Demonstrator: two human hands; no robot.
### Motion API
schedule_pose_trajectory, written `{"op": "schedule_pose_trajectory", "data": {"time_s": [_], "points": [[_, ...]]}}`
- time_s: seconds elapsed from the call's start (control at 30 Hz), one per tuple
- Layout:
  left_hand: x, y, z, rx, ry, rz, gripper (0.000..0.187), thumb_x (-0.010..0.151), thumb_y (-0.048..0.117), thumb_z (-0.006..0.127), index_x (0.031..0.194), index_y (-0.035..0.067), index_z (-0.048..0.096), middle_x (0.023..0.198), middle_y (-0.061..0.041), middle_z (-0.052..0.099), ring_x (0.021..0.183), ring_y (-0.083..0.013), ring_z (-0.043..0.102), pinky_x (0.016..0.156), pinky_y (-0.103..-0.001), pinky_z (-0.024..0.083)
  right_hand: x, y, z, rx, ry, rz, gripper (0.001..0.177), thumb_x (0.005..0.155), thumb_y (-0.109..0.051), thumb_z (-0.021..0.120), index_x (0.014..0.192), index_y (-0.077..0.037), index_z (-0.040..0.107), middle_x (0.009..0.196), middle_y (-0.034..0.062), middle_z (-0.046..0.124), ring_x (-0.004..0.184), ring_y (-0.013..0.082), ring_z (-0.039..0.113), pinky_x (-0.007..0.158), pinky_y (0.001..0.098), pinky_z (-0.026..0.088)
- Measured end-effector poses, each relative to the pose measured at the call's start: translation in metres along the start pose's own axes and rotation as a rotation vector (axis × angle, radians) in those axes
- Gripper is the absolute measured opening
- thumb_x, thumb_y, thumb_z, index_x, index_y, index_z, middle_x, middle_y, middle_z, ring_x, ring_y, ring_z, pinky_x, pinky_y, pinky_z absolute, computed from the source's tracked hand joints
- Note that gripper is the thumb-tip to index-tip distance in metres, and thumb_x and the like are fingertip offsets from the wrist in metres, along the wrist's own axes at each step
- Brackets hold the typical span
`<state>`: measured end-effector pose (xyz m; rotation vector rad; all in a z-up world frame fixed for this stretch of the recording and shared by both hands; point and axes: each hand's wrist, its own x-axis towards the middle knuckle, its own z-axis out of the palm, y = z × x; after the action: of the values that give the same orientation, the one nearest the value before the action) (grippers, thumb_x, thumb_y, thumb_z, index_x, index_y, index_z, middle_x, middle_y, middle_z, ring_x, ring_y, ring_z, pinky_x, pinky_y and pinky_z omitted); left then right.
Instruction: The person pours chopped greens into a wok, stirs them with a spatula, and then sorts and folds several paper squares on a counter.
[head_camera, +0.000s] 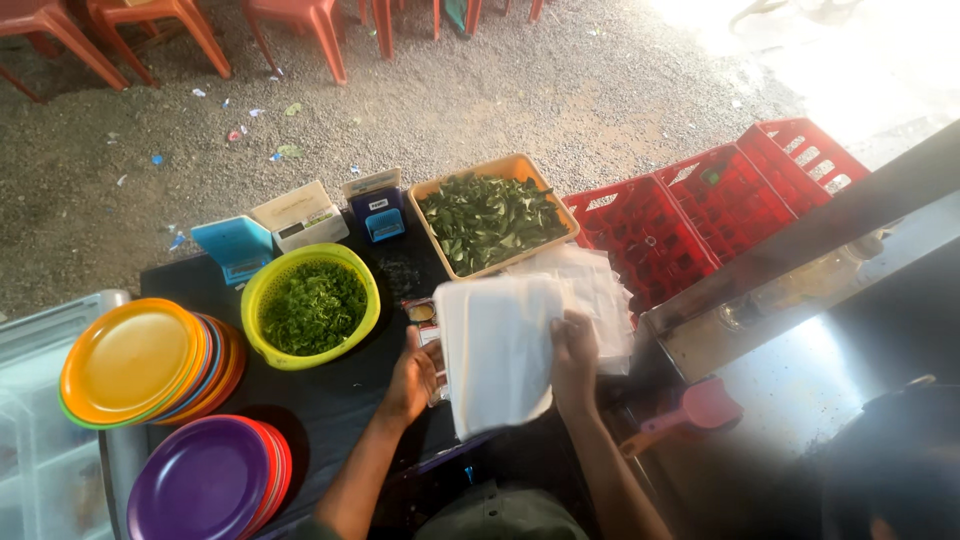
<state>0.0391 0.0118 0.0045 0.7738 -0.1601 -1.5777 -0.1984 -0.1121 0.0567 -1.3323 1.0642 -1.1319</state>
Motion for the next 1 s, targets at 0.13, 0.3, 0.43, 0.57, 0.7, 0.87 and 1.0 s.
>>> {"op": "schedule_pose_trajectory", "data": {"time_s": [0.13,0.3,0.43,0.57,0.7,0.87,1.0], "points": [[0.004,-0.019,-0.020,0.211,0.215,0.109,0.036,0.095,0.029,0.067,0.107,-0.004,0.074,0.094,-0.011,0.077,0.078,-0.0161,0.071,0.070,-0.031,0.058,0.002,0.017,0.022,-0.096,-0.120,0.180,0.038,0.093,-0.014,0.072,0.126,-0.001,0.058,0.109,0.0142,0.073,0.094,0.0188,0.072,0.072,0.0309,0.061],[0.032,-0.043,-0.060,0.602,0.499,0.180,0.025,0.080,0.019,0.085,0.091,-0.002,0.079,0.082,-0.010,0.078,0.064,-0.0149,0.070,0.061,-0.031,0.056,-0.019,0.047,0.039,-0.340,-0.156,0.400,0.048,0.082,-0.008,0.079,0.127,-0.002,0.064,0.101,0.0137,0.076,0.081,0.0209,0.075,0.056,0.0345,0.061],[0.028,-0.042,-0.060,0.638,0.645,0.209,0.046,0.073,0.027,0.093,0.102,-0.003,0.074,0.087,-0.012,0.078,0.069,-0.0183,0.070,0.065,-0.033,0.058,-0.012,0.074,0.038,-0.304,-0.120,0.357,0.035,0.087,-0.011,0.079,0.119,0.002,0.071,0.099,0.0141,0.080,0.079,0.0206,0.075,0.055,0.0317,0.056],[0.026,-0.032,-0.077,0.953,0.897,0.183,0.072,0.075,0.037,0.091,0.128,-0.001,0.061,0.109,-0.017,0.072,0.090,-0.0256,0.068,0.080,-0.037,0.055,0.002,0.066,0.018,-0.219,-0.109,0.346,0.024,0.096,-0.015,0.067,0.115,0.000,0.067,0.101,0.0134,0.073,0.075,0.0180,0.070,0.052,0.0306,0.056],[0.020,-0.030,-0.063,1.566,0.883,0.768,0.083,0.084,0.048,0.086,0.139,-0.002,0.050,0.134,-0.025,0.060,0.123,-0.0377,0.054,0.098,-0.045,0.046,0.009,0.047,0.006,0.121,-0.161,0.337,0.019,0.097,-0.013,0.066,0.109,0.002,0.065,0.099,0.0166,0.072,0.080,0.0168,0.066,0.064,0.0290,0.053],[0.002,-0.016,0.006,0.310,0.070,0.288,0.080,0.088,0.059,0.066,0.144,0.004,0.049,0.132,-0.014,0.065,0.125,-0.0234,0.062,0.106,-0.039,0.050,0.016,0.024,0.010,0.432,-0.065,0.250,0.023,0.100,-0.013,0.064,0.116,0.002,0.060,0.106,0.0120,0.068,0.091,0.0161,0.065,0.078,0.0332,0.055],[-0.004,-0.011,0.059,0.222,0.071,0.329,0.056,0.090,0.047,0.064,0.125,0.003,0.065,0.114,-0.006,0.074,0.106,-0.0146,0.070,0.093,-0.033,0.057,0.007,0.010,0.018,0.405,0.013,0.285,0.027,0.099,-0.015,0.063,0.121,-0.001,0.057,0.111,0.0103,0.067,0.093,0.0182,0.067,0.078,0.0371,0.055]]}}
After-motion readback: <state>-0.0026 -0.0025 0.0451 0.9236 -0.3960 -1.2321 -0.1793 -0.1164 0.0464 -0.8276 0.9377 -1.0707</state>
